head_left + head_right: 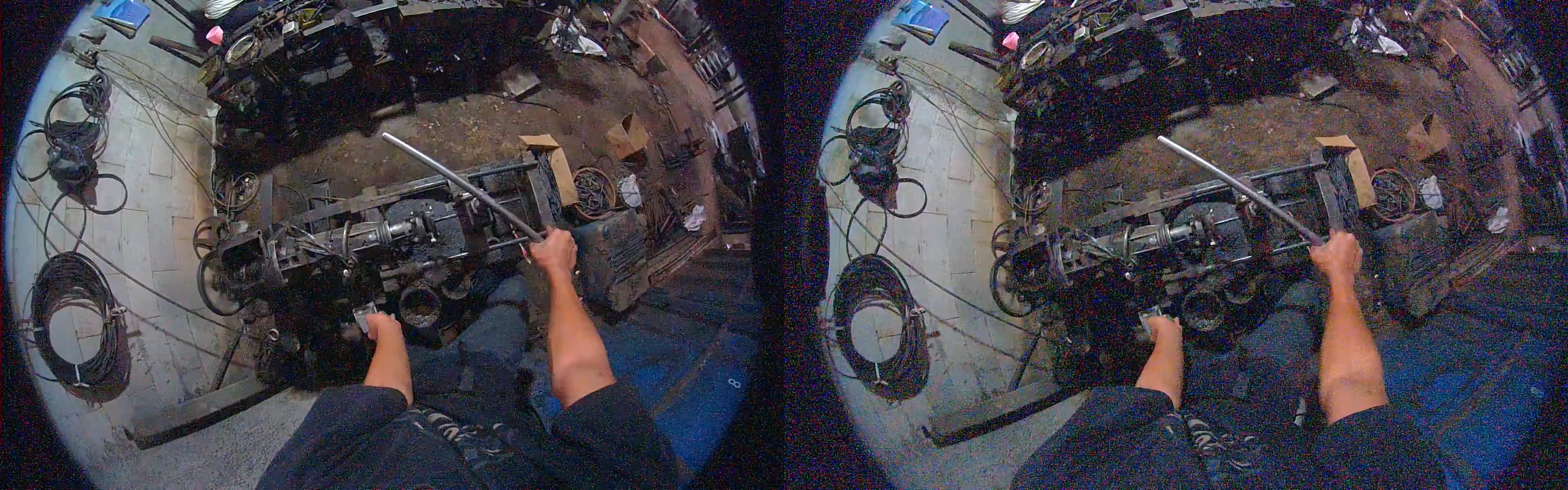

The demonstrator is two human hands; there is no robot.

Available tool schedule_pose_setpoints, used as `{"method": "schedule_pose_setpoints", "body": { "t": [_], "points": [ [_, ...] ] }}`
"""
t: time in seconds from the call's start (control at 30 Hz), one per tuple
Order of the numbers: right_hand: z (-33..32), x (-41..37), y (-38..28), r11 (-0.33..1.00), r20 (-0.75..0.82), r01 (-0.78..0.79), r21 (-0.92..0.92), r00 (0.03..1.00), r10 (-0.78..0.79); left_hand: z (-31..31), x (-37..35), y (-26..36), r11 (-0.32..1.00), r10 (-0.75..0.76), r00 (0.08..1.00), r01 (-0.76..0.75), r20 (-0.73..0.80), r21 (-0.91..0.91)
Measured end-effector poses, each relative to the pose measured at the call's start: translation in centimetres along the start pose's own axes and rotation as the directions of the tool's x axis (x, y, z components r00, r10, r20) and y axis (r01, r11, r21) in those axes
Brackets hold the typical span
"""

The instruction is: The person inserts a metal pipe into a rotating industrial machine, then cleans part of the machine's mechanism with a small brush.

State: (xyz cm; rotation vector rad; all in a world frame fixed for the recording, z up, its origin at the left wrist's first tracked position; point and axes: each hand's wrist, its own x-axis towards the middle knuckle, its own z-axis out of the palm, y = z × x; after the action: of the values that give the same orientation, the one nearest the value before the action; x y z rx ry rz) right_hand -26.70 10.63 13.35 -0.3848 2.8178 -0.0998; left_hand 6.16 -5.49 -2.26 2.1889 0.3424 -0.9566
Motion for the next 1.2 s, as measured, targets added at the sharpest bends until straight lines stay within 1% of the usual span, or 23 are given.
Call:
{"method": "schedule_pose_setpoints", "body": {
  "t": [0.13, 0.2, 0.23, 0.3, 0.33, 0.4, 0.43, 0.5, 0.53, 0.6, 0.63, 0.67, 0.73, 0.8, 0.9, 1.0, 1.13, 1.17, 1.2],
  "points": [
    [-1.4, -0.4, -1.0, 0.999, 0.025, -0.043, 0.034, 0.999, 0.042, 0.0, 0.2, -0.1, 1.000, 0.004, 1.000, -0.004, 0.018, -0.029],
    [-1.2, -0.4, -0.9, 0.999, 0.019, -0.038, 0.003, 0.999, 0.038, 0.0, 1.4, -0.5, 0.999, 0.000, 0.999, 0.002, 0.041, -0.053],
    [-1.1, -0.3, -0.9, 0.999, 0.019, -0.042, 0.006, 0.999, 0.041, 0.1, 1.0, -0.4, 0.999, 0.003, 0.999, 0.000, 0.044, -0.052],
    [-0.9, -0.2, -0.6, 1.000, 0.005, -0.021, 0.005, 1.000, 0.021, 0.0, 0.2, -0.3, 0.999, 0.035, 0.998, -0.035, 0.044, 0.009],
    [-0.7, -0.1, -0.4, 1.000, 0.004, -0.024, 0.005, 1.000, 0.024, 0.2, 1.6, -0.7, 0.999, 0.035, 0.998, -0.036, 0.046, 0.011],
    [-0.2, 0.1, -0.1, 1.000, -0.022, -0.009, 0.024, 1.000, 0.010, 0.7, 5.2, -1.7, 0.999, -0.028, 0.988, 0.033, 0.150, -0.034],
    [-0.1, 0.2, -0.1, 1.000, -0.022, -0.010, 0.022, 1.000, 0.010, 0.7, 4.6, -1.6, 0.999, -0.029, 0.988, 0.034, 0.150, -0.033],
    [0.0, 0.2, 0.0, 1.000, -0.037, 0.011, 0.008, 0.999, -0.010, 1.0, 3.3, -1.2, 0.999, -0.048, 0.998, 0.048, 0.029, -0.004],
    [-0.1, 0.2, -0.1, 1.000, -0.039, 0.011, 0.009, 0.999, -0.010, 1.0, 2.8, -1.1, 0.999, -0.049, 0.998, 0.049, 0.031, -0.004],
    [-0.1, -0.2, -0.2, 0.999, -0.057, -0.022, 0.031, 0.998, 0.024, 0.5, 2.3, -1.0, 0.999, 0.010, 0.999, -0.012, 0.049, 0.031],
    [-0.3, -0.4, -0.4, 0.999, -0.058, -0.027, 0.036, 0.998, 0.029, 0.5, 2.3, -0.9, 0.999, 0.015, 0.998, -0.017, 0.053, 0.033],
    [-0.6, -0.4, -0.5, 0.999, -0.031, -0.029, 0.029, 0.999, 0.029, 0.4, 2.4, -0.9, 0.996, -0.003, 0.998, 0.009, 0.069, -0.086],
    [-0.5, -0.3, -0.3, 1.000, -0.002, -0.025, 0.019, 1.000, 0.025, 0.3, 2.3, -1.1, 0.978, -0.024, 0.996, 0.040, 0.083, -0.204],
    [0.2, 0.1, 0.0, 1.000, -0.044, -0.005, 0.015, 0.999, 0.006, 0.5, 1.9, -1.0, 0.992, -0.013, 0.998, 0.021, 0.062, -0.121],
    [-0.2, -0.1, -0.3, 1.000, -0.034, 0.008, 0.008, 0.999, -0.008, 0.3, 1.7, -0.7, 1.000, 0.017, 0.999, -0.018, 0.030, 0.020],
    [-1.0, -0.3, -0.7, 1.000, 0.017, -0.018, -0.012, 1.000, 0.018, 0.5, 3.3, -1.2, 0.999, 0.015, 0.998, -0.017, 0.064, 0.037],
    [-1.0, -0.1, -0.4, 1.000, 0.073, -0.010, -0.022, 0.997, 0.012, 0.7, 4.1, -1.5, 0.998, 0.006, 0.997, -0.012, 0.083, 0.065],
    [-0.7, 0.0, -0.3, 1.000, 0.074, -0.009, -0.023, 0.997, 0.010, 0.8, 4.7, -1.8, 0.999, 0.014, 0.995, -0.019, 0.095, 0.047],
    [-0.1, 0.0, 0.0, 1.000, 0.030, 0.002, -0.019, 1.000, -0.002, 0.8, 5.4, -2.0, 0.999, 0.023, 0.994, -0.027, 0.106, 0.030]
  ]
}}
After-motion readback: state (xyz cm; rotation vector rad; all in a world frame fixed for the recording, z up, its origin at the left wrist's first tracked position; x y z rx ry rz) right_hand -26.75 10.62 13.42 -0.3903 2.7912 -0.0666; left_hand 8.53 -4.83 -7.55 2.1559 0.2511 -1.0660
